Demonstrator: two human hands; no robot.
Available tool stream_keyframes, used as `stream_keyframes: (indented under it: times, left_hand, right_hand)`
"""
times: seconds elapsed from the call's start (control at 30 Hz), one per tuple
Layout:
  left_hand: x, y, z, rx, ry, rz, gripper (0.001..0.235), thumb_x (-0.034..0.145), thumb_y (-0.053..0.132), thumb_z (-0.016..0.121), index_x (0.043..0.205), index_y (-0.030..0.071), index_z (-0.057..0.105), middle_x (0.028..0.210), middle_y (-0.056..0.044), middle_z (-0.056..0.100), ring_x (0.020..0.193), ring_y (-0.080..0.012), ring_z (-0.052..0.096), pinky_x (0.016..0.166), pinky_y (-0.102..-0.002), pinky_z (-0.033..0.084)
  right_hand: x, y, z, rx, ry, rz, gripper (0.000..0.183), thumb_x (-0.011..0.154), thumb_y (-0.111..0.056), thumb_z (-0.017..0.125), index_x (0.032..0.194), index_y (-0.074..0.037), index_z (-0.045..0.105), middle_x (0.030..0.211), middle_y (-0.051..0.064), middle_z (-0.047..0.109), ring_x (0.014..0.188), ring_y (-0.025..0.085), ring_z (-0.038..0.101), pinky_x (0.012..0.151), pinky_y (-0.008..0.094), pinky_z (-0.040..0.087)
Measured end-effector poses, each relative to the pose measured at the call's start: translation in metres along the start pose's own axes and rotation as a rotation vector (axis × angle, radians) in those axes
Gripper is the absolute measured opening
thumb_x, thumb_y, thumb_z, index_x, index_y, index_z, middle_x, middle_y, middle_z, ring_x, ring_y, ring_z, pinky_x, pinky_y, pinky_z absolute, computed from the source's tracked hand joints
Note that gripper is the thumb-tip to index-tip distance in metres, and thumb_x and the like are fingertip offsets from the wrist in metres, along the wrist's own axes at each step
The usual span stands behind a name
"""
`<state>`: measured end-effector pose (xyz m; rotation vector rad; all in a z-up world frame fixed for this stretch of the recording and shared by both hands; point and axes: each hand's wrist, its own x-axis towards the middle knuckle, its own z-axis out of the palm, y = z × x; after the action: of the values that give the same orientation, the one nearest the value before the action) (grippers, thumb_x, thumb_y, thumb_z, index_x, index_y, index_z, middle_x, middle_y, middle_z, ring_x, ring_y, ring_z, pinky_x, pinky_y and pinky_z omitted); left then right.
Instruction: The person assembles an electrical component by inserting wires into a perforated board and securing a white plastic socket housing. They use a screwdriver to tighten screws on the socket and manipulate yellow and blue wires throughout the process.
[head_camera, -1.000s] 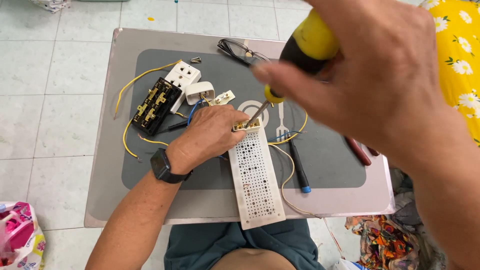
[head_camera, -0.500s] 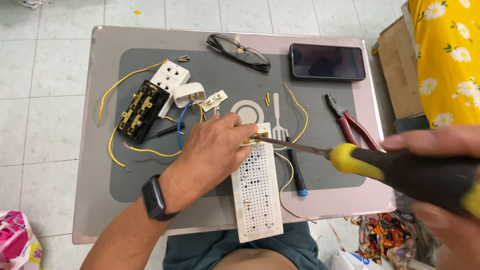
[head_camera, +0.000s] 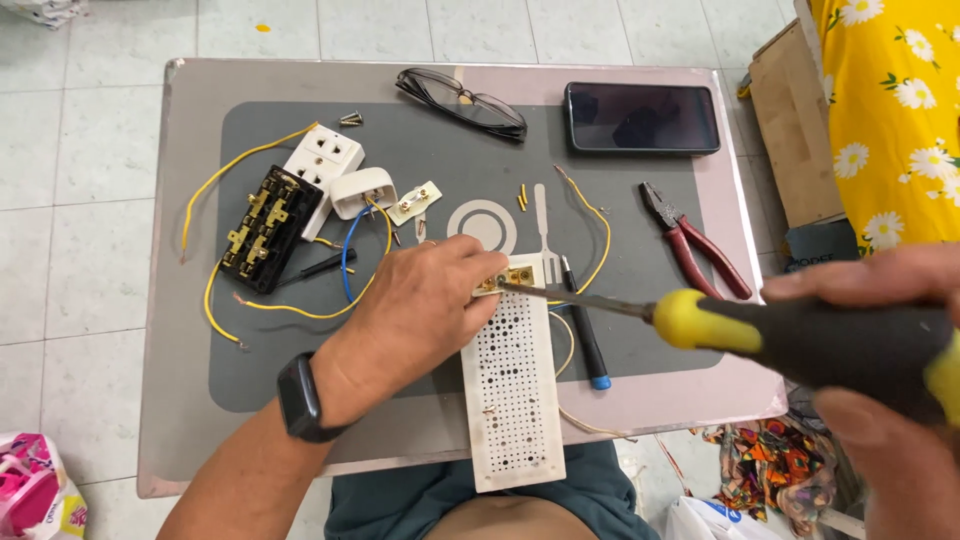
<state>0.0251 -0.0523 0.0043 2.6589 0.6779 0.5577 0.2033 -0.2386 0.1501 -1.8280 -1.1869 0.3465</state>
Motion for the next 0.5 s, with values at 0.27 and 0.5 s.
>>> stream_keyframes:
  times: [0.27, 0.5]
  left_hand:
    - [-0.002, -0.003, 0.008, 0.056, -0.011, -0.023, 0.007, 0.079, 0.019, 0.064, 0.083, 0.014, 0.059, 0.074, -0.003, 0.055, 0.058, -0.0321, 0.057, 0.046, -0.047, 0.044]
    - [-0.002, -0.012, 0.016, 0.06, -0.085, -0.062, 0.009, 0.08, 0.018, 0.063, 0.078, 0.014, 0.056, 0.072, -0.005, 0.058, 0.056, -0.0375, 0.058, 0.046, -0.051, 0.045]
  right_hand:
    - [0.023, -0.022, 0.001, -0.249, -0.094, -0.157, 0.043, 0.081, -0.009, 0.056, 0.119, 0.006, 0.045, 0.117, 0.02, 0.061, 0.107, 0.027, 0.059, 0.103, 0.035, 0.04]
    - [0.04, -0.024, 0.006, -0.345, -0.194, -0.374, 0.047, 0.081, -0.003, 0.071, 0.122, 0.006, 0.049, 0.114, 0.021, 0.061, 0.103, 0.03, 0.057, 0.101, 0.039, 0.04]
